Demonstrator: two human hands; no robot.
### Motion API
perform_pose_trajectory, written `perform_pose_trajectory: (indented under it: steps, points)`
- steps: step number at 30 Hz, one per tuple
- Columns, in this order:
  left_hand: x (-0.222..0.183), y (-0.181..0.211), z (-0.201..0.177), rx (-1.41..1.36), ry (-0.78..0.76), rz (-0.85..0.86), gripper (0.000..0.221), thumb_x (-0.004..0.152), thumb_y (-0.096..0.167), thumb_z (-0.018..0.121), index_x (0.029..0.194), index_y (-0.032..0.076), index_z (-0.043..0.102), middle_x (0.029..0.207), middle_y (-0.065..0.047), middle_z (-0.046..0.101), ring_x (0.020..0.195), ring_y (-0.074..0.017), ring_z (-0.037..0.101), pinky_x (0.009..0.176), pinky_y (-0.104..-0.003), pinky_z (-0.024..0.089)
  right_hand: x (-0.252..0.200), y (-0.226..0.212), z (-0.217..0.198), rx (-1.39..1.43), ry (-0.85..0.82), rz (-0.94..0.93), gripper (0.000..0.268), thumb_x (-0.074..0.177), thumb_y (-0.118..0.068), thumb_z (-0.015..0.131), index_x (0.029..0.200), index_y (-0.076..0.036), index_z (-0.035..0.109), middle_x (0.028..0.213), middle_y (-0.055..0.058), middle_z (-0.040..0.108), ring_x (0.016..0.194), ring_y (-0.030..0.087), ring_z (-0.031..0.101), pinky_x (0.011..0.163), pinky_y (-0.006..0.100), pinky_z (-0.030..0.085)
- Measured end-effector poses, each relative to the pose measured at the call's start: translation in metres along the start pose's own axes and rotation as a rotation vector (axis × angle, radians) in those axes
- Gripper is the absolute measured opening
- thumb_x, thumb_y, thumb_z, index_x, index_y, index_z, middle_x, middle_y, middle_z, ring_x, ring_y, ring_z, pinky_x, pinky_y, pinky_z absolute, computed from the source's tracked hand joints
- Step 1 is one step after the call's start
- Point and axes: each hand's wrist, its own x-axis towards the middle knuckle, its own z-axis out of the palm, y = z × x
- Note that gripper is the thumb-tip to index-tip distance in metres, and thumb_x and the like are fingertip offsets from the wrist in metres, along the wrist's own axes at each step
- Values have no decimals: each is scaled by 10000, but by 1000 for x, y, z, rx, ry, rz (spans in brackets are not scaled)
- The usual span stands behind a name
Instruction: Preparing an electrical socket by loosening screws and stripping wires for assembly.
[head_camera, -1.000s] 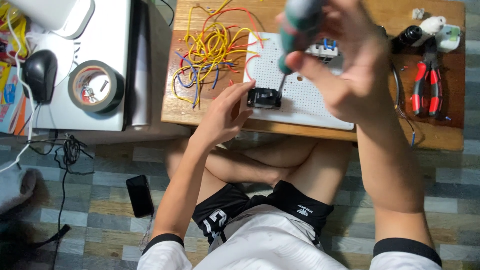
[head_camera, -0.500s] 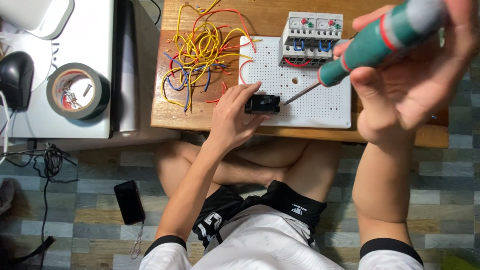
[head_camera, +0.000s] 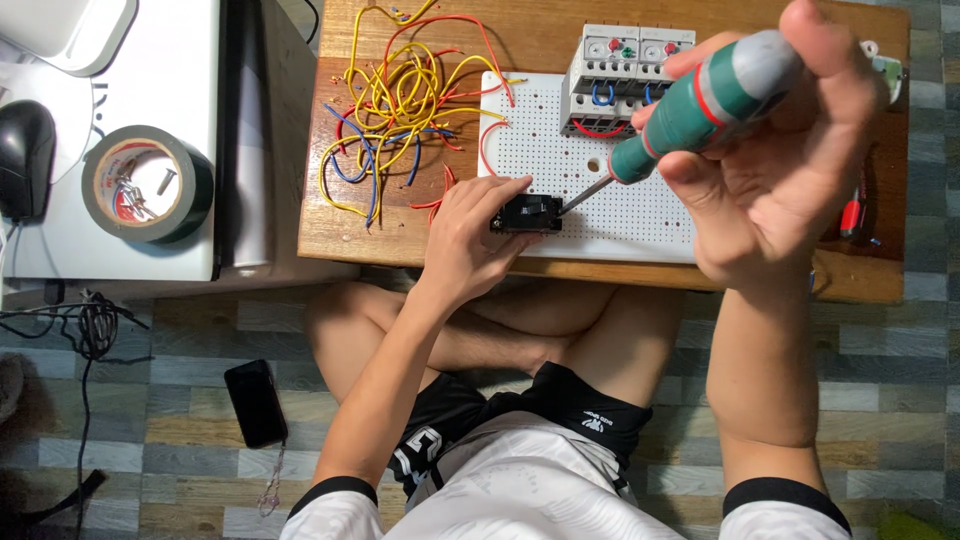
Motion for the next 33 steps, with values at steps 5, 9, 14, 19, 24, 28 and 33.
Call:
perform_pose_trajectory:
  steps: [5,9,14,19,24,28,33]
  points:
    - [1,1,-2,-9,-10,0,586,775,129,853,1314,65,632,1206,-89,692,1090,-265,636,1018,-380,459,9,-8,-6,6,-114,-19,762,1100,103,646,1646,-287,284,1570,293,458,1324,375,583,1154,463,613]
    - [2,2,-4,-40,-22,-2,593,769,109,848,1318,59,630,1202,-91,691,1083,-258,636,1022,-376,454,13,-9,-9,61,-224,-16,766,1067,116,634,1639,-293,329,1575,293,480,1217,332,648,1122,412,617]
    - [2,1,-3,-48,-17,-12,592,769,119,850,1319,62,637,1199,-97,693,1096,-261,636,1020,-377,458,25,-9,-5,-88,-183,-81,652,1070,47,710,1539,-194,326,1483,257,515,1181,312,630,1062,365,581]
    - [1,-1,-3,-43,-16,-11,582,780,126,844,1319,60,636,1199,-104,695,1101,-267,634,1019,-380,459,24,-10,-5,-267,-78,-158,690,1045,29,854,1490,-119,346,1377,244,547,1064,278,582,959,344,536]
    - [1,-1,-3,-47,-10,-17,592,760,115,851,1312,66,644,1197,-101,694,1097,-268,631,1010,-378,464,26,-25,-7,-187,-149,-79,539,1059,3,714,1410,-75,311,1461,304,511,1286,394,638,1134,449,629]
    - [1,-2,-2,-37,-12,-8,581,775,131,839,1316,59,639,1209,-110,691,1104,-273,629,1018,-380,459,24,-21,-1,-300,-62,-138,540,1103,-3,766,1429,-72,341,1369,267,570,1066,284,608,980,341,543]
    - [0,-4,-2,-36,-17,-6,594,762,111,842,1319,57,640,1202,-105,690,1108,-266,628,1027,-379,456,20,-35,-1,-269,-74,-51,519,1057,6,757,1374,-43,349,1480,299,531,1162,326,669,993,330,599]
